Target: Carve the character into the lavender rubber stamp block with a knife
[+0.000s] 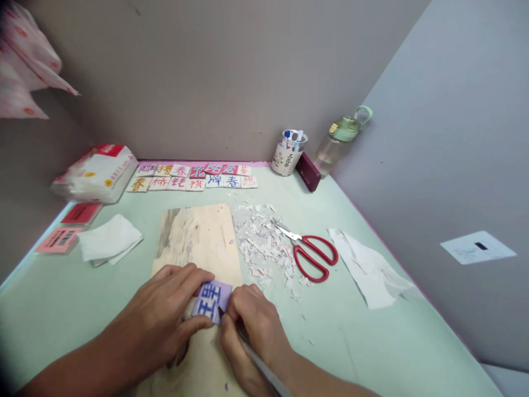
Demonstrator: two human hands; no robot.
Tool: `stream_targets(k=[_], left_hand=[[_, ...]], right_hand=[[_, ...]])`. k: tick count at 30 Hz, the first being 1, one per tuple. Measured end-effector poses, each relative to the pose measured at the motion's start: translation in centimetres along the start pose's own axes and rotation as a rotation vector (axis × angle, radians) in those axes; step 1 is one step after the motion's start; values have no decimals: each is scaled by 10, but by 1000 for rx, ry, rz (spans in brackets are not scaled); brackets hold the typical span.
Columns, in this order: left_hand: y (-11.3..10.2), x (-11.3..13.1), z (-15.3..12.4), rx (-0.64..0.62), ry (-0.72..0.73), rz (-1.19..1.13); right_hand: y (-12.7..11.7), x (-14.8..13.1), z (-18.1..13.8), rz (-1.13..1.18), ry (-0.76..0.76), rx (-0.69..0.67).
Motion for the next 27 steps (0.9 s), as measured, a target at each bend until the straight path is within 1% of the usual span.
stream_targets(k=[4, 7, 10, 13, 15, 20, 24, 27], left_hand=[[0, 0, 0, 10, 8, -5], [1, -1, 0, 8, 16, -10], [2, -2, 1, 37, 28, -6], [3, -3, 2, 58, 41, -3], [3, -4, 2, 49, 47, -4], [4, -6, 3, 57, 67, -2], [5, -7, 3, 102, 64, 23], [4, -6, 4, 67, 57, 33]], right_hand=[[2, 2, -1, -4, -11, 0], [4, 3, -1, -22, -93, 41], [5, 3, 0, -128, -306, 36], [2, 1, 3, -309, -523, -55], [0, -1, 5, -394, -606, -105], [-4, -6, 7, -491, -705, -153], [-4, -8, 6, -535, -727, -181], [-4, -7, 6, -541, -719, -181]])
Point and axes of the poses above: each hand's wrist, its own z-axis towards the middle knuckle, its own y-axis out of the palm, x = y × z, the point moved 1 cm from there along z, towards the middle knuckle, and after that the axes turned 2 degrees about x, right-handed, at the moved point
